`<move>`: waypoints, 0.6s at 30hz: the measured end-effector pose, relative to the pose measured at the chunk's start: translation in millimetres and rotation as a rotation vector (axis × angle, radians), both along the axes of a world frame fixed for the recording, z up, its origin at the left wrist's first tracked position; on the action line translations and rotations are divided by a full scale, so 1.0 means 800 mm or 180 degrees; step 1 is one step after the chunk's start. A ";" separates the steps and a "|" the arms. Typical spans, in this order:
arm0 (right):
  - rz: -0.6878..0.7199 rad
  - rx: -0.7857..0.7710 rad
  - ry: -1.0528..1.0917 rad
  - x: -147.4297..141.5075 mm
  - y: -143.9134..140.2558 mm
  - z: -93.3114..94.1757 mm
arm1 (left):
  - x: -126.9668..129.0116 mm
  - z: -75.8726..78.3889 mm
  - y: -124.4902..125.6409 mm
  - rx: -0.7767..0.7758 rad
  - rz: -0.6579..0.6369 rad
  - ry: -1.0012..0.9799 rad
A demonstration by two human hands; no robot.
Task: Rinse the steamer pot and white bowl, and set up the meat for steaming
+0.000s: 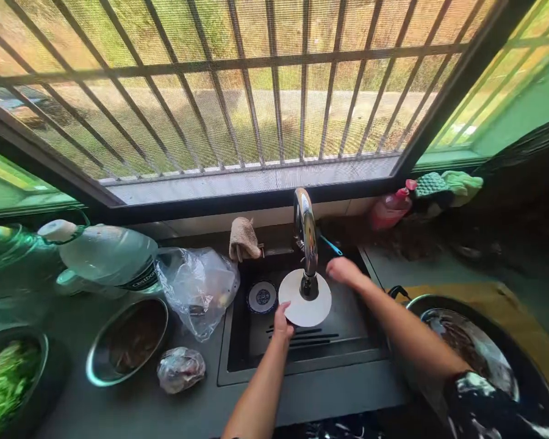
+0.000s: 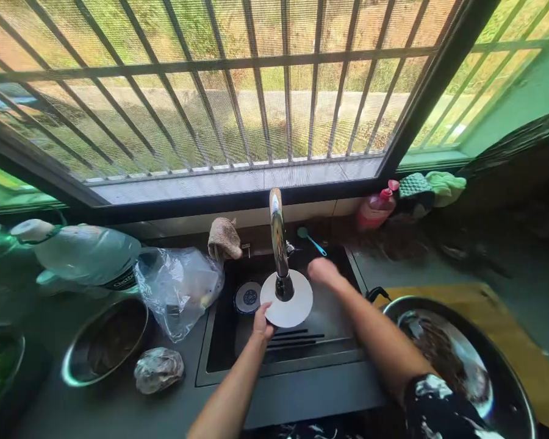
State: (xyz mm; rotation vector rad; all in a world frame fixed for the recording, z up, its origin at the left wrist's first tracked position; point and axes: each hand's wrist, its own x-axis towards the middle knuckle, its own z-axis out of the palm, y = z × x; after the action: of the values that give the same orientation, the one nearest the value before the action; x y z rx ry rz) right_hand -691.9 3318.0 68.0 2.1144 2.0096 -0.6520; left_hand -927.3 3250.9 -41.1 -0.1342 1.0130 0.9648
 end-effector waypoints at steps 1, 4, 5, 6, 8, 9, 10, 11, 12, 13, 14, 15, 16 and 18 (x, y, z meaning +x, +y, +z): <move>-0.0221 0.0084 -0.0154 0.025 0.024 0.009 | 0.003 -0.001 -0.003 -0.0117 -0.0084 -0.0087; -0.0744 0.0341 -0.0595 0.092 0.084 0.017 | 0.015 -0.006 -0.014 -0.0284 -0.0218 -0.0270; -0.0861 0.0444 -0.0708 0.108 0.098 0.013 | 0.020 -0.009 -0.017 -0.0315 -0.0258 -0.0331; -0.0931 0.0551 -0.0801 0.121 0.109 0.005 | 0.024 -0.012 -0.020 -0.0333 -0.0308 -0.0409; -0.0956 0.0709 -0.0908 0.139 0.128 -0.013 | 0.031 -0.020 -0.024 -0.0314 -0.0439 -0.0581; -0.0938 0.0752 -0.0925 0.146 0.135 -0.021 | 0.034 -0.022 -0.024 -0.0293 -0.0500 -0.0654; -0.0915 0.0772 -0.0921 0.152 0.140 -0.027 | 0.036 -0.024 -0.024 -0.0274 -0.0545 -0.0711; -0.0894 0.0770 -0.0904 0.158 0.145 -0.028 | 0.037 -0.023 -0.024 -0.0264 -0.0573 -0.0748; -0.0893 0.0757 -0.0888 0.163 0.148 -0.024 | 0.038 -0.022 -0.022 -0.0256 -0.0571 -0.0751; -0.0942 0.0788 -0.0896 0.168 0.149 -0.016 | 0.040 -0.019 -0.020 -0.0253 -0.0548 -0.0726; -0.1020 0.0857 -0.0913 0.172 0.147 -0.004 | 0.042 -0.015 -0.017 -0.0240 -0.0504 -0.0671; -0.1121 0.0945 -0.0927 0.174 0.142 0.011 | 0.044 -0.011 -0.014 -0.0202 -0.0437 -0.0578; -0.1212 0.1027 -0.0917 0.172 0.134 0.027 | 0.047 -0.008 -0.012 -0.0151 -0.0352 -0.0452; -0.1190 0.1121 -0.0780 0.154 0.104 0.053 | 0.054 -0.002 -0.009 -0.0008 -0.0154 -0.0154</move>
State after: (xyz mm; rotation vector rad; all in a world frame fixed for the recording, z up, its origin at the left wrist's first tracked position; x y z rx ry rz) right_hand -569.0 3401.3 110.0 2.6537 1.7118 -0.0667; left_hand -884.1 3244.0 -43.0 -0.1338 0.9691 0.9122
